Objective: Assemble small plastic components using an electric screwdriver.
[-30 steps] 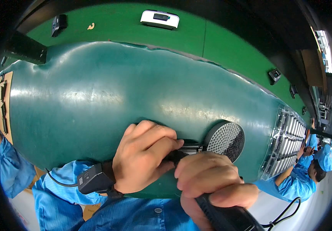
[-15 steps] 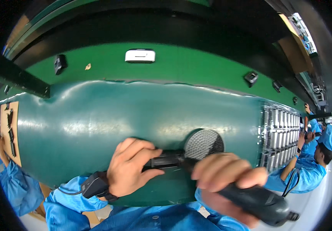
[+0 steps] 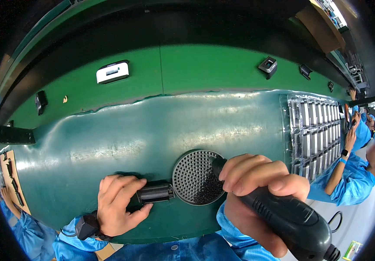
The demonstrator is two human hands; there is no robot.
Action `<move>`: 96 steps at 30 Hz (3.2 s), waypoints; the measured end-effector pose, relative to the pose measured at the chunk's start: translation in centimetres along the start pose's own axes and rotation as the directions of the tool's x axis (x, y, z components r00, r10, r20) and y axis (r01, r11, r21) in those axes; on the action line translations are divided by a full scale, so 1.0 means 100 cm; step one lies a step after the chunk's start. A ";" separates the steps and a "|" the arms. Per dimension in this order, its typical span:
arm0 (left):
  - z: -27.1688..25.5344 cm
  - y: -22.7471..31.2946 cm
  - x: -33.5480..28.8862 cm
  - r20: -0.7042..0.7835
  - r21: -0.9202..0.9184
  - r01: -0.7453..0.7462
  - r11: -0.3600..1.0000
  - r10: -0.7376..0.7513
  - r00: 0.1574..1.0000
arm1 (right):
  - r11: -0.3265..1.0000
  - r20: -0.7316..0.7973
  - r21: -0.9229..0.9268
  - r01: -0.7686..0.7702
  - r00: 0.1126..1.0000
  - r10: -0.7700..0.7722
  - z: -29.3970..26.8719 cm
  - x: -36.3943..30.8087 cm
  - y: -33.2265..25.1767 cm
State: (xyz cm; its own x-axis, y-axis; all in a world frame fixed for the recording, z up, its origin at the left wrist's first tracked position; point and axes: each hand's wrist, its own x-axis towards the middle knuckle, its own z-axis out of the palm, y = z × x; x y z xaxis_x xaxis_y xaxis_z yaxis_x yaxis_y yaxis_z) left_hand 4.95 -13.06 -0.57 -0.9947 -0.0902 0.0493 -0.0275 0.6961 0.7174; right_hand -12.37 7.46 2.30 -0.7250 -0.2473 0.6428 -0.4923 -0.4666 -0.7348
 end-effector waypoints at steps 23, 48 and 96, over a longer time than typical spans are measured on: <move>-0.002 -0.008 -0.005 0.015 -0.011 -0.029 1.000 0.030 0.999 | 0.985 -0.055 -0.167 -0.050 0.998 0.042 0.002 -0.009 0.013; 0.004 -0.014 -0.001 -0.011 -0.165 -0.050 0.985 0.049 0.999 | 0.986 -0.169 -0.115 -0.122 0.980 0.102 -0.010 -0.007 0.016; 0.003 -0.031 -0.017 -0.098 -0.257 -0.100 0.961 0.077 0.992 | 0.951 0.310 0.193 -0.239 0.935 0.172 0.120 -0.058 -0.003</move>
State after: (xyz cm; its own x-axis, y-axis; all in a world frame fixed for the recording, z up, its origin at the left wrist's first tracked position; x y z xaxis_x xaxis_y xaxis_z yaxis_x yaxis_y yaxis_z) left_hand 6.72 -14.87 -3.12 -0.9793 -0.1056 0.1724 0.0986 0.4949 0.8634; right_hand -2.25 -1.19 1.40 -0.6135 -0.5749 0.5415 -0.2017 -0.5489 -0.8112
